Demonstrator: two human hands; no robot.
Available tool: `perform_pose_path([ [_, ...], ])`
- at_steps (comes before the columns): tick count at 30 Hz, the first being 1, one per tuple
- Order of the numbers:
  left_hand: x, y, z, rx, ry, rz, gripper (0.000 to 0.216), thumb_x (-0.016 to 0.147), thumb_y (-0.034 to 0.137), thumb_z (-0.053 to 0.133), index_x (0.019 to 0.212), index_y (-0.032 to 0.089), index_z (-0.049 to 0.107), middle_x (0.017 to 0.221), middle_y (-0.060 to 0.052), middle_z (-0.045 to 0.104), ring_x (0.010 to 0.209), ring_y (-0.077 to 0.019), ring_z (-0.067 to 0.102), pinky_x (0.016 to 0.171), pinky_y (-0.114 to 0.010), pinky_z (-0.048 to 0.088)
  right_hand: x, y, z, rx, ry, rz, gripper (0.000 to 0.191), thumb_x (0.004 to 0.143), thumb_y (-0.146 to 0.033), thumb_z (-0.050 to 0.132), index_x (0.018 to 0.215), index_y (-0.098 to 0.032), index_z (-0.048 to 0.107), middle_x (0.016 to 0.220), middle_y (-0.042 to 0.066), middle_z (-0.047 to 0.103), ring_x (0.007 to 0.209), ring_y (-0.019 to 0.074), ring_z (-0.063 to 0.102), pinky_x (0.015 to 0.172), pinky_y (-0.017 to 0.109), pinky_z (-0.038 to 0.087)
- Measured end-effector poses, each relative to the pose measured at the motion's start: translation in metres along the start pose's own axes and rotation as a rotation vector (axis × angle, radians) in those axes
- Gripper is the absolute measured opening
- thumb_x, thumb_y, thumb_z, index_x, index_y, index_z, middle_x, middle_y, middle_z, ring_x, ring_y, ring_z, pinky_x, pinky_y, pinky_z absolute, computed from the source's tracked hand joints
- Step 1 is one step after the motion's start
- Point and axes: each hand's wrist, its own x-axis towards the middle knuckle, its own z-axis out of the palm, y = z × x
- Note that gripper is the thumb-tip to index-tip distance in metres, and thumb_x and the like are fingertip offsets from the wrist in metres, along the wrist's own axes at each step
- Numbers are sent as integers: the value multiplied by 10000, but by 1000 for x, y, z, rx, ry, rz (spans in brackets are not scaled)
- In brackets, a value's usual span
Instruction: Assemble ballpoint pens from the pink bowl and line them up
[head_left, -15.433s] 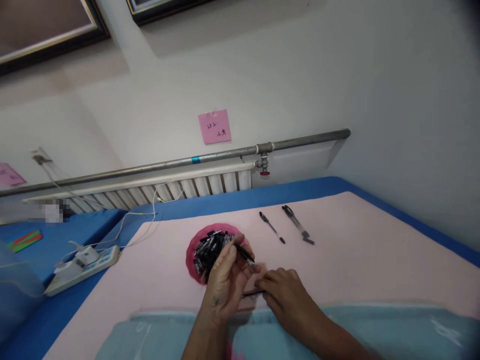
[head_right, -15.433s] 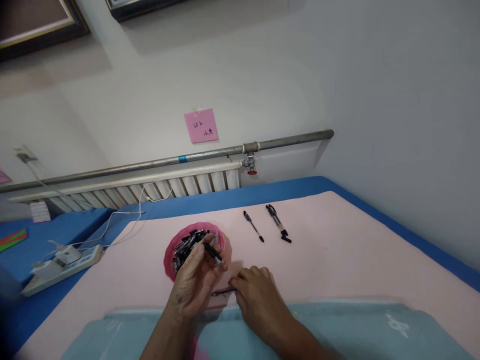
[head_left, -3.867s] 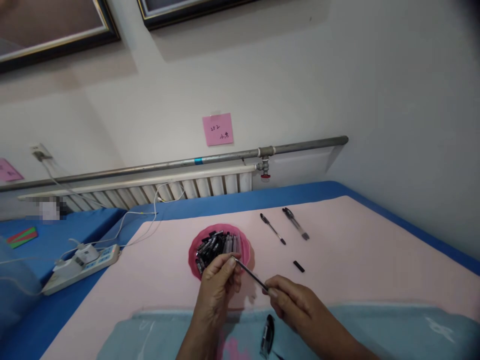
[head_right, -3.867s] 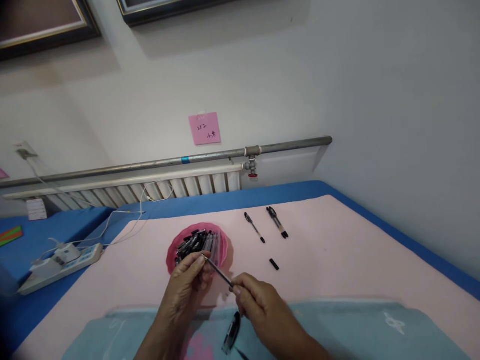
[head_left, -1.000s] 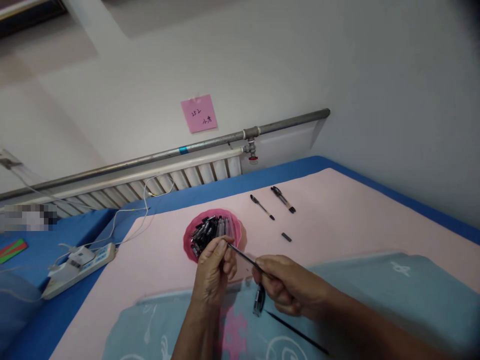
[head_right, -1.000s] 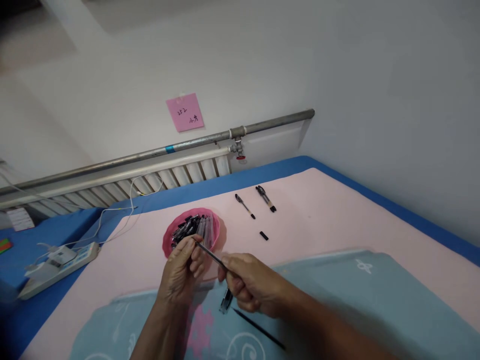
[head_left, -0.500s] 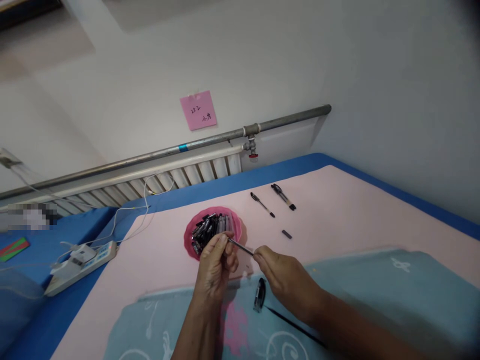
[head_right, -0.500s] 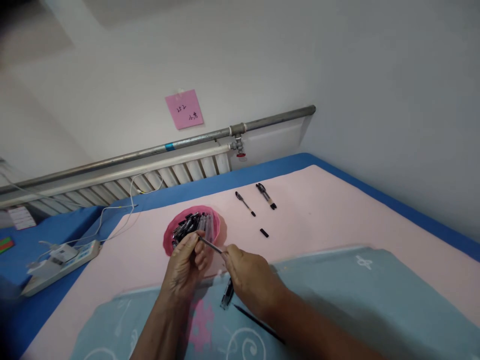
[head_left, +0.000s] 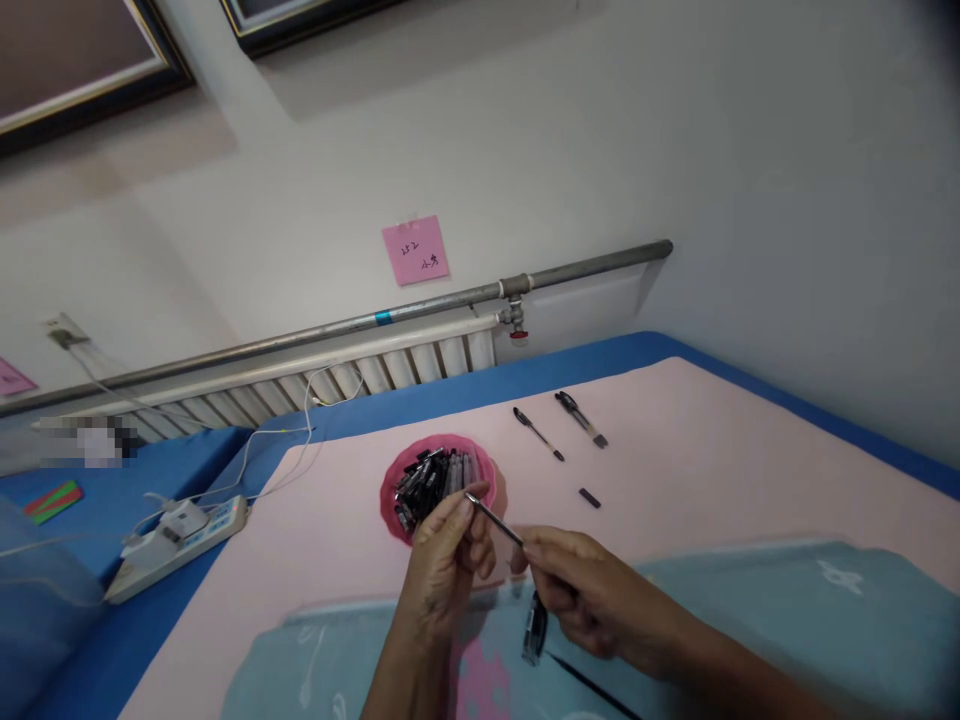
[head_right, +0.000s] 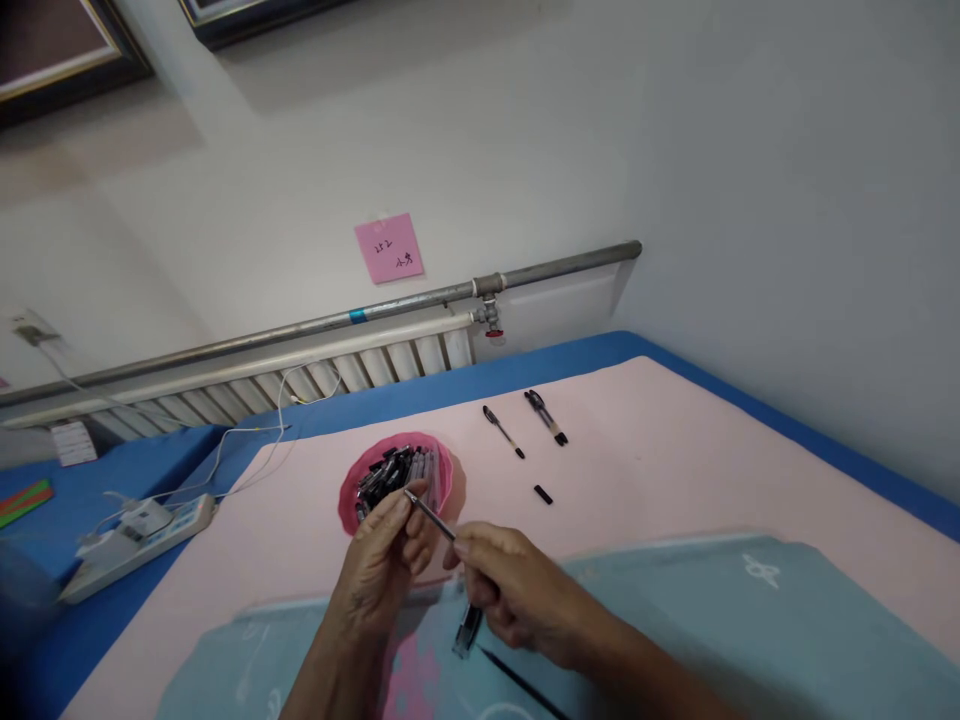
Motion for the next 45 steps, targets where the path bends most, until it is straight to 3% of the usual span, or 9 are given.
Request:
perform_pose_path([
  [5,-8,1,0,25,-29,1,259,754,297,645,942,120,663,540,49,438,421,-33,380,380,-158,317,-1,-2,-6,365,-271,260,286,907,-310,343,703,-188,503,386,-119,297,299,25,79,292,115,68],
  [9,-10,0,2,37,-56,32,225,759,340,632,790,121,669,493,63,392,390,-25,339,359,-153,279,-1,-2,-6,447,-387,392,402,937,-363,254,674,-189,502,335,-126,232,282,42,76,274,126,78],
  [13,-7,-2,4,69,21,105,215,765,341,623,771,129,656,484,66,389,397,-31,345,371,-161,280,-3,1,4,330,-233,207,289,908,-374,369,711,-202,493,371,-127,293,280,33,120,277,122,98],
  [21,-6,-8,9,97,115,144,218,780,336,606,790,122,647,477,69,389,411,-37,351,397,-171,283,0,14,12,-180,67,-147,281,888,-371,417,689,-187,491,436,-107,346,304,21,246,310,147,174],
  [23,-5,-9,7,88,113,124,210,774,330,613,792,123,644,487,67,398,412,-37,349,397,-174,287,0,11,12,-182,85,-119,282,884,-382,421,701,-183,500,451,-101,364,310,21,249,314,151,171],
  [26,-2,-10,4,68,99,94,207,778,330,606,808,128,642,492,67,402,409,-44,355,394,-187,300,-1,1,10,42,35,91,284,887,-431,382,787,-192,499,490,-82,445,289,21,241,294,145,153],
  [30,1,-7,1,20,134,134,200,775,304,617,842,119,648,528,59,427,441,-39,387,415,-177,323,-3,-10,0,254,-24,185,296,875,-450,385,852,-183,511,566,-31,551,299,33,381,273,118,191],
  [35,5,0,-2,-36,183,150,203,746,291,653,827,105,657,534,60,411,453,-32,381,418,-166,327,-2,-10,-8,139,-9,173,269,860,-376,413,868,-154,566,567,-5,591,329,44,468,253,103,234],
  [45,8,1,-9,-86,192,174,194,726,284,673,810,109,657,527,62,408,456,-37,377,417,-172,326,-2,-4,-5,-231,2,51,158,795,-277,446,721,-165,527,504,-42,557,318,33,392,284,125,244],
])
